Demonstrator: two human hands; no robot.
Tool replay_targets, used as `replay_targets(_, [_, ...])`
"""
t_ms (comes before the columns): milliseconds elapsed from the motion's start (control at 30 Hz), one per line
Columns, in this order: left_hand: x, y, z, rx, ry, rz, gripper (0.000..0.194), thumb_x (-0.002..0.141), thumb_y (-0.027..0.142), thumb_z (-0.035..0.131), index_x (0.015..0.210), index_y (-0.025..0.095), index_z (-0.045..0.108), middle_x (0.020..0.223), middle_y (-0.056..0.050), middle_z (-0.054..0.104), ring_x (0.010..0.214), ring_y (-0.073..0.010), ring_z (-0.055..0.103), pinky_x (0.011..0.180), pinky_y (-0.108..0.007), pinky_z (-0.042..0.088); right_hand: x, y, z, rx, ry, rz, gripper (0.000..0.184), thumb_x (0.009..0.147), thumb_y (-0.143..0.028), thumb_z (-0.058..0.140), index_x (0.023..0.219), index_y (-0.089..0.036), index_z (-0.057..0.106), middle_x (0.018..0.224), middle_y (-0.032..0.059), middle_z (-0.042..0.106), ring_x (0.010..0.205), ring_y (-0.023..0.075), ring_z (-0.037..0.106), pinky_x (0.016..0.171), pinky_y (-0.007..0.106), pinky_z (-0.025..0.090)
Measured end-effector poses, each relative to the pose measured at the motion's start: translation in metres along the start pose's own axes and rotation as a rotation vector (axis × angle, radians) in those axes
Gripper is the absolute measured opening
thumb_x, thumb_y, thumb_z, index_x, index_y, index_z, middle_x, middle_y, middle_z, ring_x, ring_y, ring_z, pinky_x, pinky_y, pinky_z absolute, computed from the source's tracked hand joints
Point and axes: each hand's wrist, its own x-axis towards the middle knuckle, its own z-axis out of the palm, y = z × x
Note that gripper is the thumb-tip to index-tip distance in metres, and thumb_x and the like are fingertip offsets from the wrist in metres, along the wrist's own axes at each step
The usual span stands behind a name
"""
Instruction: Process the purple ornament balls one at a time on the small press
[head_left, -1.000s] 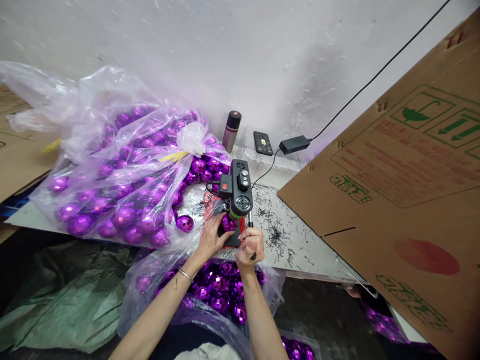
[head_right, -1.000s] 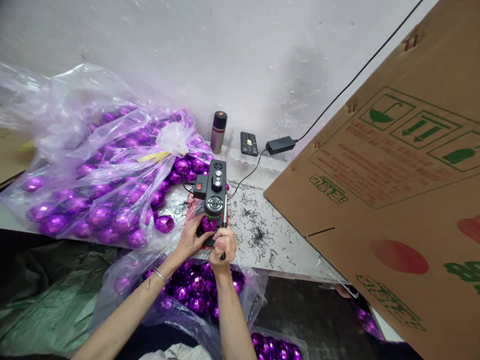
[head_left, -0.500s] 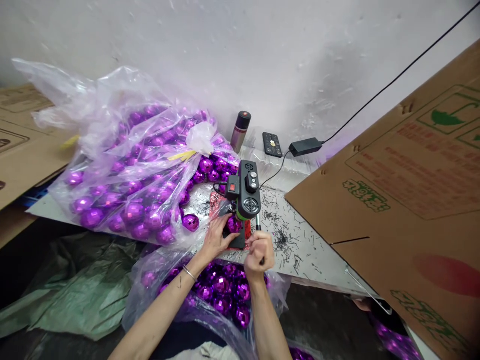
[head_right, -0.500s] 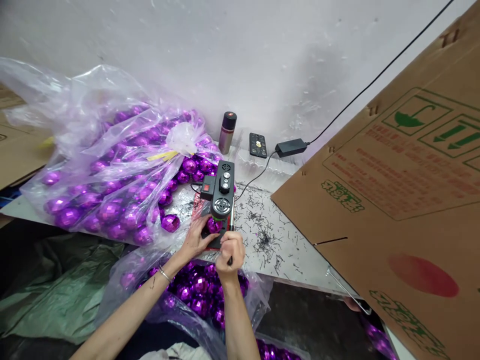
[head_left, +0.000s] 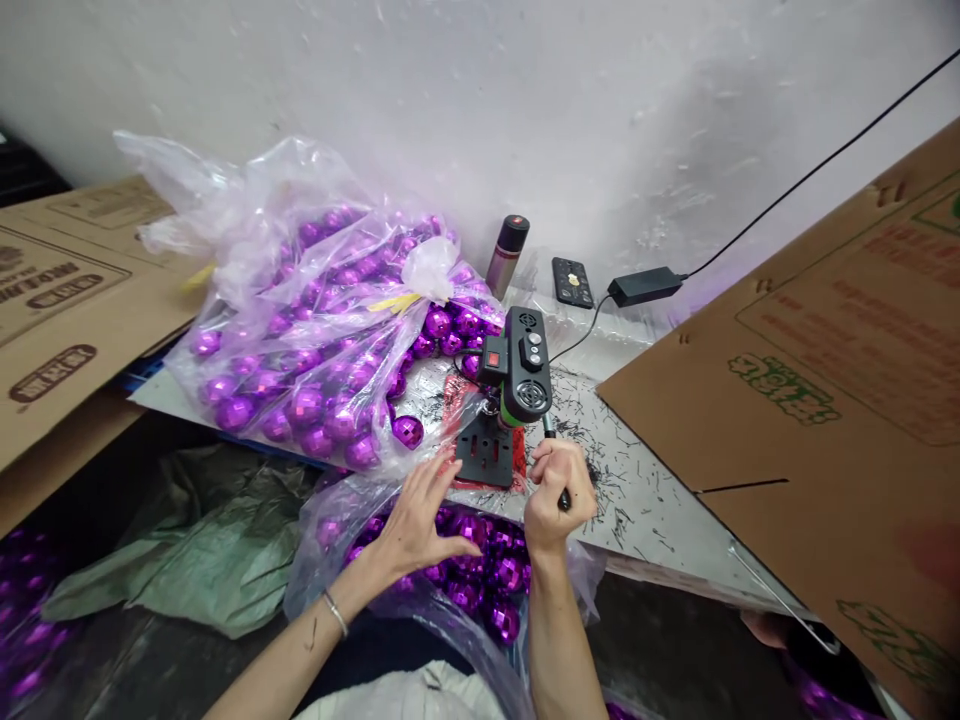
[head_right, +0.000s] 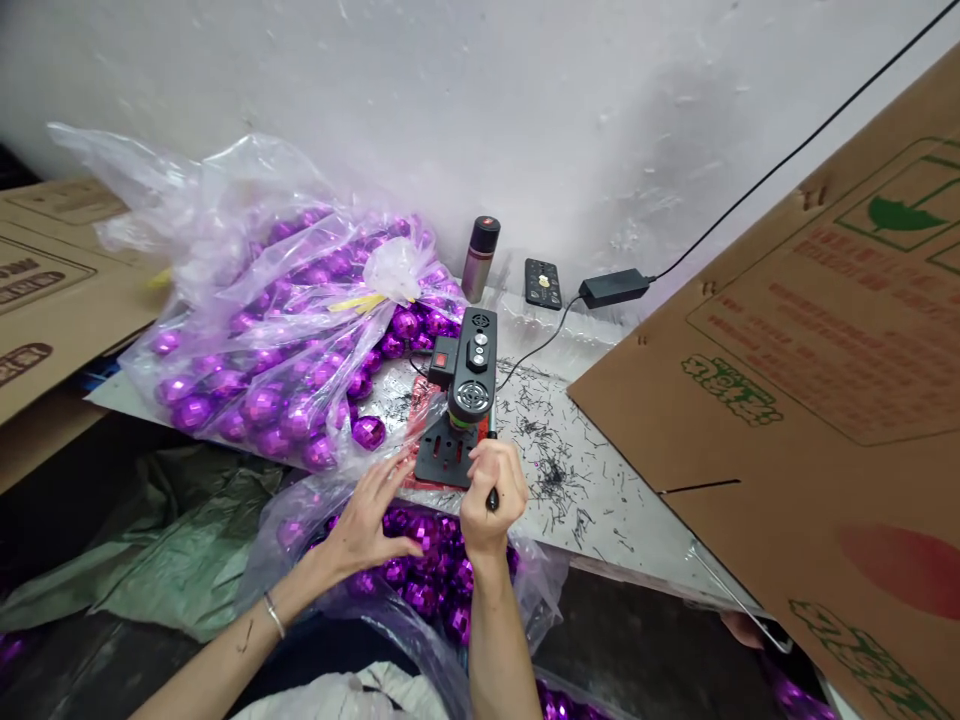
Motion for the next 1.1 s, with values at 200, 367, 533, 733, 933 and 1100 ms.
replay_targets(200, [0.053, -0.045, -0.035, 0.313, 0.043, -0.332, 0.035, 0.103, 0.037, 0.051, 0.121, 0.014, 0.070, 0.115, -0.021, 0.071, 0.113, -0.0393, 0.065, 0.102, -0.058, 0.048, -0.001, 0.001, 0.001, 0.009, 0.008, -0.006, 0.038, 0.103, -0.013, 0.045, 0.067, -0.022, 0.051, 0.063, -0.0022, 0.052, 0.070, 0.0153, 0.061, 0.066, 0.031, 0.043])
replay_targets(367, [0.052, -0.059, -0.029, 0.385, -0.118, -0.322, 0.046, 0.098, 0.046, 0.060, 0.125, 0.009, 0.068, 0.092, -0.020, 0.072, 0.099, -0.0415, 0.066, 0.097, -0.062, 0.048, -0.003, 0.001, 0.000, -0.008, -0.010, -0.002, 0.039, 0.103, -0.014, 0.045, 0.065, -0.022, 0.050, 0.063, -0.0018, 0.053, 0.070, 0.0153, 0.061, 0.065, 0.031, 0.043])
replay_targets(533, [0.052, -0.053, -0.029, 0.024, 0.005, -0.371, 0.050, 0.096, 0.051, 0.065, 0.137, 0.021, 0.063, 0.125, -0.014, 0.073, 0.115, -0.0327, 0.068, 0.105, -0.053, 0.051, -0.005, 0.002, 0.000, -0.037, -0.009, 0.006, 0.038, 0.103, -0.016, 0.045, 0.066, -0.022, 0.051, 0.065, -0.0011, 0.055, 0.069, 0.0151, 0.061, 0.064, 0.031, 0.043])
replay_targets(733, [0.074, -0.043, -0.040, -0.893, 0.127, -0.714, 0.061, 0.092, 0.051, 0.067, 0.146, 0.025, 0.055, 0.131, -0.011, 0.071, 0.108, -0.0272, 0.074, 0.084, -0.042, 0.067, -0.001, -0.002, 0.001, -0.014, -0.012, 0.012, 0.038, 0.103, -0.015, 0.045, 0.066, -0.022, 0.051, 0.066, -0.0012, 0.055, 0.068, 0.0141, 0.060, 0.062, 0.030, 0.043])
replay_targets(933, [0.068, -0.031, -0.007, -1.161, 0.064, -0.812, 0.050, 0.097, 0.050, 0.064, 0.141, 0.024, 0.059, 0.130, -0.011, 0.073, 0.112, -0.0260, 0.075, 0.097, -0.045, 0.065, 0.019, -0.014, 0.001, -0.015, -0.018, 0.117, 0.042, 0.105, -0.022, 0.044, 0.063, -0.023, 0.045, 0.062, -0.0024, 0.049, 0.068, 0.0142, 0.059, 0.063, 0.030, 0.044])
replay_targets(1100, [0.070, -0.026, 0.034, -0.962, 0.132, -0.756, 0.060, 0.088, 0.045, 0.076, 0.141, 0.021, 0.059, 0.126, -0.012, 0.075, 0.113, -0.0260, 0.075, 0.100, -0.041, 0.061, 0.029, -0.019, 0.000, -0.005, -0.047, 0.121, 0.042, 0.106, -0.022, 0.045, 0.063, -0.023, 0.044, 0.063, -0.0031, 0.049, 0.065, 0.0123, 0.056, 0.062, 0.029, 0.043])
